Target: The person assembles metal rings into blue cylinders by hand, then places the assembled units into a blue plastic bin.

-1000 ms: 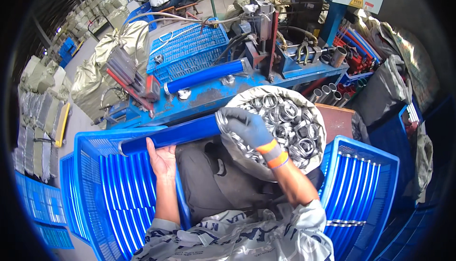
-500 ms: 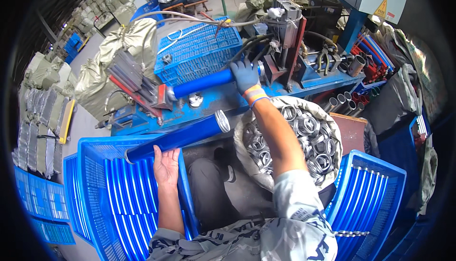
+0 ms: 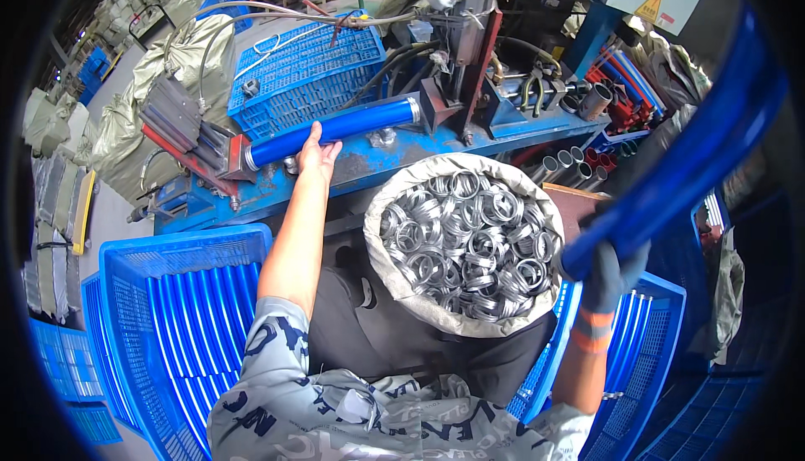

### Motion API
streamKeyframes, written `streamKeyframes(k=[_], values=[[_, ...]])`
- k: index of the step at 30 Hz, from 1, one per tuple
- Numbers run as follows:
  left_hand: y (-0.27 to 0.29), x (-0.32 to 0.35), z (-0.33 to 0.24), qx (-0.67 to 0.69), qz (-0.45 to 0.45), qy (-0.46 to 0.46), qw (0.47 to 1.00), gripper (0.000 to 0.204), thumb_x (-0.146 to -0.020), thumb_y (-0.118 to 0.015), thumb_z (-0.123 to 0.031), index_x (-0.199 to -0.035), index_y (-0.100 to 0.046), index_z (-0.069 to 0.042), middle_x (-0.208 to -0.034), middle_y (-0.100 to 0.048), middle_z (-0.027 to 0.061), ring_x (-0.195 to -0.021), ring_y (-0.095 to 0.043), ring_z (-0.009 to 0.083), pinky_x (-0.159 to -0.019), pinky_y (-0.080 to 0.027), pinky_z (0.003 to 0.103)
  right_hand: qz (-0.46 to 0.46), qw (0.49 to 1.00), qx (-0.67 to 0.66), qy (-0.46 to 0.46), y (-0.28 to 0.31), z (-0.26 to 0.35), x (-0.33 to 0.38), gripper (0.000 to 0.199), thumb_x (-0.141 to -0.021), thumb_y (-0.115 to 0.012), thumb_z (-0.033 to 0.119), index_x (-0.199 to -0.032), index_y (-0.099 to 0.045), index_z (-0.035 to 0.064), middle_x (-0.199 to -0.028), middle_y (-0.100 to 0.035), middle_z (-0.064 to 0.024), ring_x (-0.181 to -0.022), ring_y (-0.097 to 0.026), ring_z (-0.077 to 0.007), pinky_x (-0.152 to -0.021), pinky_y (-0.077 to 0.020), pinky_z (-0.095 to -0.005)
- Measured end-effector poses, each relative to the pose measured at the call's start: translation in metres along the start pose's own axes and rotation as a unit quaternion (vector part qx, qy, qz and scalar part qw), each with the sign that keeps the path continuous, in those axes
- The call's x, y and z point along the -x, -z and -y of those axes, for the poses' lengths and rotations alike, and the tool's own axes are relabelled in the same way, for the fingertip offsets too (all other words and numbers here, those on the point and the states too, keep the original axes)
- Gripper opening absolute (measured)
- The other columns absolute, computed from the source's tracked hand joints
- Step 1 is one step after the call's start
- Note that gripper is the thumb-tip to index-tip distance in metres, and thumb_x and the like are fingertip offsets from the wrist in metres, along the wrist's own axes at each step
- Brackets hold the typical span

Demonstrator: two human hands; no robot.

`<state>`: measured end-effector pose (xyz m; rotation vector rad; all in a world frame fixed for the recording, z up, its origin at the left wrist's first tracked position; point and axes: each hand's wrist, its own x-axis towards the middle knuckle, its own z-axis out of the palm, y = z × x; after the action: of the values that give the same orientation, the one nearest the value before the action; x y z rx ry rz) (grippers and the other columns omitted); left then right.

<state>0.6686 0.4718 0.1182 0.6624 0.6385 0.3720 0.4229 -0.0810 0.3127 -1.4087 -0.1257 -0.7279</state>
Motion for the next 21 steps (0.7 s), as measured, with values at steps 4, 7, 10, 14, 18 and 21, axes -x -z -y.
streamKeyframes(k=[4,7,10,14,18,21], values=[[0.01,-0.018,0.003,-0.018,-0.026,-0.004,0.999,0.067,-0.103,-0.093,-0.028,-0.151,-0.061,0.006,-0.149,-0.068,0.0306,-0.134,-0.072,0.0516,-0.112,-0.064,0.066,0.059,0.998,0.005,-0.028,0.076,0.016,0.039,0.062,-0.1,-0.078,0.016,-0.155,-0.06,-0.0044,-0.136,-0.076,-0.021,-0.114,-0.079,-0.0317,-0.103,-0.0633,-0.0453],[0.014,-0.018,0.012,-0.044,-0.02,0.018,0.999,0.081,-0.098,-0.097,-0.037,-0.155,-0.058,0.007,-0.149,-0.067,0.032,-0.132,-0.071,0.0561,-0.109,-0.065,0.064,-0.028,0.991,0.115,-0.056,0.116,0.022,0.069,0.064,-0.104,-0.077,0.011,-0.163,-0.057,-0.003,-0.14,-0.075,-0.0178,-0.118,-0.078,-0.0271,-0.109,-0.061,-0.0427],[0.003,-0.014,0.038,-0.065,-0.002,0.033,0.997,0.086,-0.098,-0.097,-0.04,-0.157,-0.056,0.007,-0.149,-0.067,0.032,-0.132,-0.071,0.0567,-0.108,-0.066,0.064,-0.127,0.959,0.242,-0.07,0.163,0.051,0.109,0.065,-0.106,-0.074,0.005,-0.167,-0.054,-0.001,-0.144,-0.074,-0.016,-0.121,-0.077,-0.0253,-0.109,-0.0608,-0.0413],[0.02,-0.072,0.022,-0.007,0.123,-0.047,0.991,0.033,-0.107,-0.083,-0.046,-0.111,-0.068,-0.017,-0.086,-0.058,0.002,-0.071,-0.052,0.0208,-0.061,-0.046,0.041,-0.21,0.898,0.383,-0.044,0.233,0.114,0.165,0.063,-0.106,-0.072,0.001,-0.166,-0.054,0.0006,-0.145,-0.073,-0.013,-0.129,-0.072,-0.0243,-0.112,-0.0576,-0.0404],[0.075,-0.134,-0.04,-0.375,0.253,-0.082,0.888,0.038,-0.116,-0.065,-0.031,-0.134,-0.071,0.002,-0.118,-0.075,0.0194,-0.106,-0.071,0.0349,-0.102,-0.061,0.051,-0.181,0.813,0.542,-0.113,0.307,0.173,0.224,0.062,-0.102,-0.083,0.011,-0.159,-0.062,0.0003,-0.138,-0.077,-0.0096,-0.123,-0.073,-0.0192,-0.107,-0.0575,-0.0372],[0.033,-0.175,-0.054,-0.058,0.159,0.123,0.978,0.079,-0.112,-0.08,-0.044,-0.166,-0.051,0.006,-0.162,-0.064,0.0278,-0.149,-0.063,0.0435,-0.129,-0.053,0.054,-0.281,0.706,0.625,-0.178,0.352,0.216,0.333,0.071,-0.098,-0.086,0.018,-0.163,-0.061,0.0025,-0.136,-0.08,-0.0144,-0.12,-0.079,-0.0267,-0.107,-0.0596,-0.0401]])
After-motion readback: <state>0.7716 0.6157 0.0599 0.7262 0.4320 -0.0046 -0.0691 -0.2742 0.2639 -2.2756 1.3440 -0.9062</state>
